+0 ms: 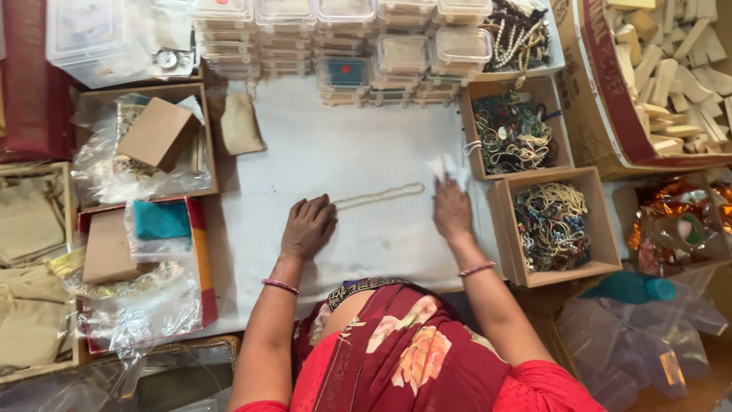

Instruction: The person wipes a gold-colored chain with a white cloth on a white table surface. They then place the chain into a small beige pouch and tie it closed. Finally, they place the pouch into a clear plastic container and wipe the container with the cloth.

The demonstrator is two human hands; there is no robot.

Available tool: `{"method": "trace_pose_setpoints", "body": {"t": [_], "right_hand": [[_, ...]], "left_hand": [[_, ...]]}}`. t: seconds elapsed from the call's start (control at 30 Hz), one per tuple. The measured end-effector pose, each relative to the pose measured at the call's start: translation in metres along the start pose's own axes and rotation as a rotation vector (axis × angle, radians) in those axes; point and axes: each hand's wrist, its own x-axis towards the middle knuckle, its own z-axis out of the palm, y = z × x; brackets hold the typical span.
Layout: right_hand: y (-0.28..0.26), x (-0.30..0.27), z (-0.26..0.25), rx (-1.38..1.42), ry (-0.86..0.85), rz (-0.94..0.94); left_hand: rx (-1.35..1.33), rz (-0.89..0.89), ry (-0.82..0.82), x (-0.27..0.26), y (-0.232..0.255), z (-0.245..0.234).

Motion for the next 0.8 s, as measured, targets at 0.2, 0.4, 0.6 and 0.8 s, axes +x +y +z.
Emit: {"method": "trace_pose_setpoints", "body": {"t": [0.2,0.4,0.6,0.8], "right_hand": [[0.061,-0.130,-0.009,-0.071,-0.981,0.160],[0.012,-0.074,-0.103,-0.113,-0.832,0.125],[-0.057,-0.005,-0.100,0.237,-0.146,-0.026],[0.002,-0.110,-0.102,0.263,-0.595,0.190]], "left_hand": [[0.000,-0.015,-0.036,0.003,0.001,-0.005],[-0.043,-0.034,-0.044,0.005,0.003,-0.010],[-0.035,-0.028,-0.031,0.004,0.004,-0.012],[-0.050,-0.036,-0.041,0.005,0.002,-0.009]]}}
